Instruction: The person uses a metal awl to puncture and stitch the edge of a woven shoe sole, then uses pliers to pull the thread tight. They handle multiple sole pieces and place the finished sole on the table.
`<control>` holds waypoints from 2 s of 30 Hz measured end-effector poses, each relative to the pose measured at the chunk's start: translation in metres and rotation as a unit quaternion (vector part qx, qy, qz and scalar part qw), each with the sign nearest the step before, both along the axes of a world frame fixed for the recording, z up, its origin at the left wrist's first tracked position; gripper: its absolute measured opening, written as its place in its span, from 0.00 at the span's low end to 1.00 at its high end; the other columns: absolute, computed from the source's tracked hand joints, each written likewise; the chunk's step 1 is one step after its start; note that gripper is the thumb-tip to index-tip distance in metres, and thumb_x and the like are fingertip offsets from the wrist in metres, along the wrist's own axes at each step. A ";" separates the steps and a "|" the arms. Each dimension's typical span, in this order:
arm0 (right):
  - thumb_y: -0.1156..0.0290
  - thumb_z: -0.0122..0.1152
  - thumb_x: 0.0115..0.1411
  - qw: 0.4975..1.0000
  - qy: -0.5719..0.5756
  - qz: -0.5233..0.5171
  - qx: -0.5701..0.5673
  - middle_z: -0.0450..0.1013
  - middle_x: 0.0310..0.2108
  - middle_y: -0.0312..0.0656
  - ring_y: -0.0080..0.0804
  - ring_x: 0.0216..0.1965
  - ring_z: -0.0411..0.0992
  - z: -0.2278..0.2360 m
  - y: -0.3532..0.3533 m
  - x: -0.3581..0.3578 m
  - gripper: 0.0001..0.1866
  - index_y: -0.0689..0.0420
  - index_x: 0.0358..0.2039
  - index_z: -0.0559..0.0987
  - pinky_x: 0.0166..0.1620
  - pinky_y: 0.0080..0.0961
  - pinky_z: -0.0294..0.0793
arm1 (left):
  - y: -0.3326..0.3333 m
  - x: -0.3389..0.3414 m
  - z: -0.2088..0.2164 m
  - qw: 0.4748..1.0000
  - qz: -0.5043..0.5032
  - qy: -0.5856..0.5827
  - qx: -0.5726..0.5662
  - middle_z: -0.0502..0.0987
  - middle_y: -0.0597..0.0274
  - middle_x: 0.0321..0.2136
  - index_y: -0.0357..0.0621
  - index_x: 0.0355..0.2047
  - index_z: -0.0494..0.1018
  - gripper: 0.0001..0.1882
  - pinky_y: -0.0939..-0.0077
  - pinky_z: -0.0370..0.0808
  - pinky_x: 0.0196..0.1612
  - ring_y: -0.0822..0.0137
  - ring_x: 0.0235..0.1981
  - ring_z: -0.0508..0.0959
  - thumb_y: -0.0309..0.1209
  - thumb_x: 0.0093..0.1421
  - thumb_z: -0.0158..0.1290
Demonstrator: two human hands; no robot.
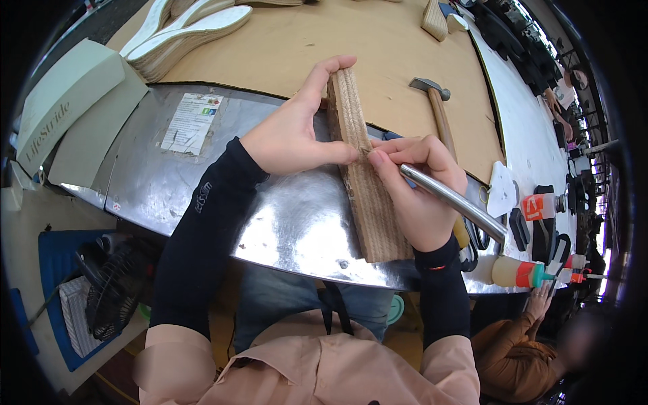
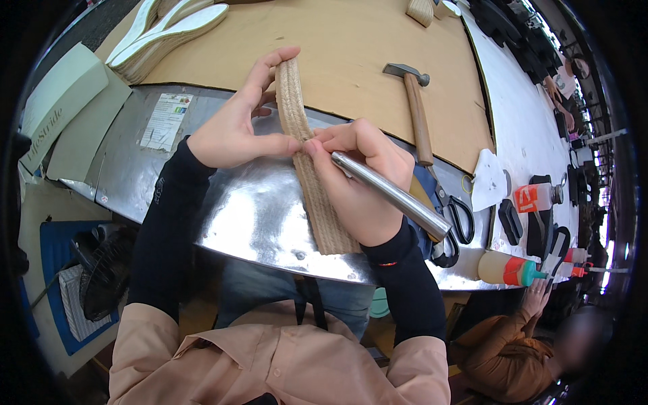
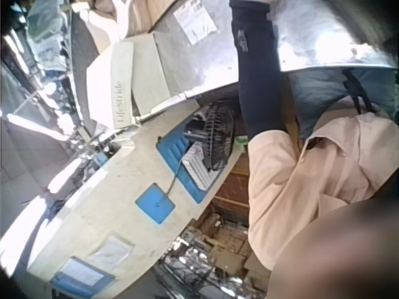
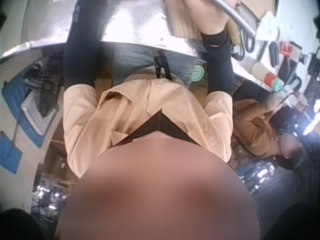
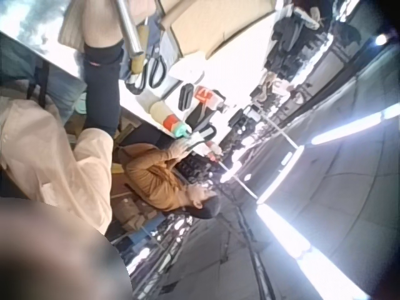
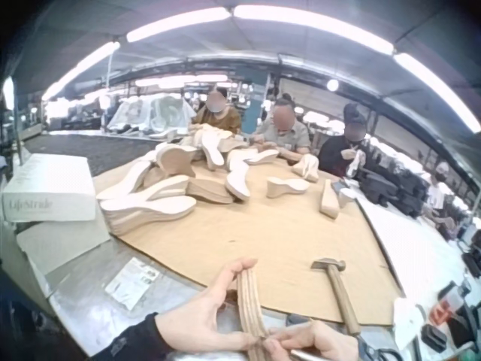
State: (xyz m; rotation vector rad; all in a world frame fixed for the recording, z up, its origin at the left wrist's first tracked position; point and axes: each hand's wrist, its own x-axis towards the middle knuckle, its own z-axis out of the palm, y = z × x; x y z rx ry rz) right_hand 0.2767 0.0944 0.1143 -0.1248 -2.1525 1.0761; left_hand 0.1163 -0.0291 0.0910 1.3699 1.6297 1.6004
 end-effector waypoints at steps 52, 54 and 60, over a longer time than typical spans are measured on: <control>0.80 0.68 0.51 0.995 -0.031 0.012 -0.093 0.80 0.26 0.44 0.21 0.27 0.77 0.001 0.000 0.000 0.08 0.63 0.23 0.75 0.32 0.16 0.76 | 0.001 0.001 0.001 1.000 0.007 -0.023 -0.008 0.60 0.60 0.58 0.51 0.69 0.46 0.54 0.67 0.62 0.58 0.64 0.56 0.67 0.33 0.45 0.66; 0.80 0.68 0.51 0.995 -0.025 0.016 -0.094 0.80 0.26 0.44 0.21 0.27 0.77 0.000 0.000 -0.001 0.08 0.63 0.23 0.75 0.31 0.16 0.75 | 0.001 0.001 0.001 1.000 0.005 -0.024 -0.007 0.60 0.60 0.58 0.51 0.69 0.46 0.54 0.68 0.62 0.58 0.64 0.56 0.67 0.33 0.46 0.65; 0.81 0.67 0.51 0.995 -0.015 0.016 -0.098 0.79 0.26 0.44 0.22 0.26 0.76 -0.001 0.000 -0.001 0.08 0.62 0.22 0.74 0.30 0.17 0.75 | 0.002 0.000 0.000 0.999 0.004 -0.032 -0.003 0.60 0.60 0.58 0.51 0.69 0.46 0.53 0.69 0.62 0.58 0.65 0.56 0.67 0.33 0.46 0.65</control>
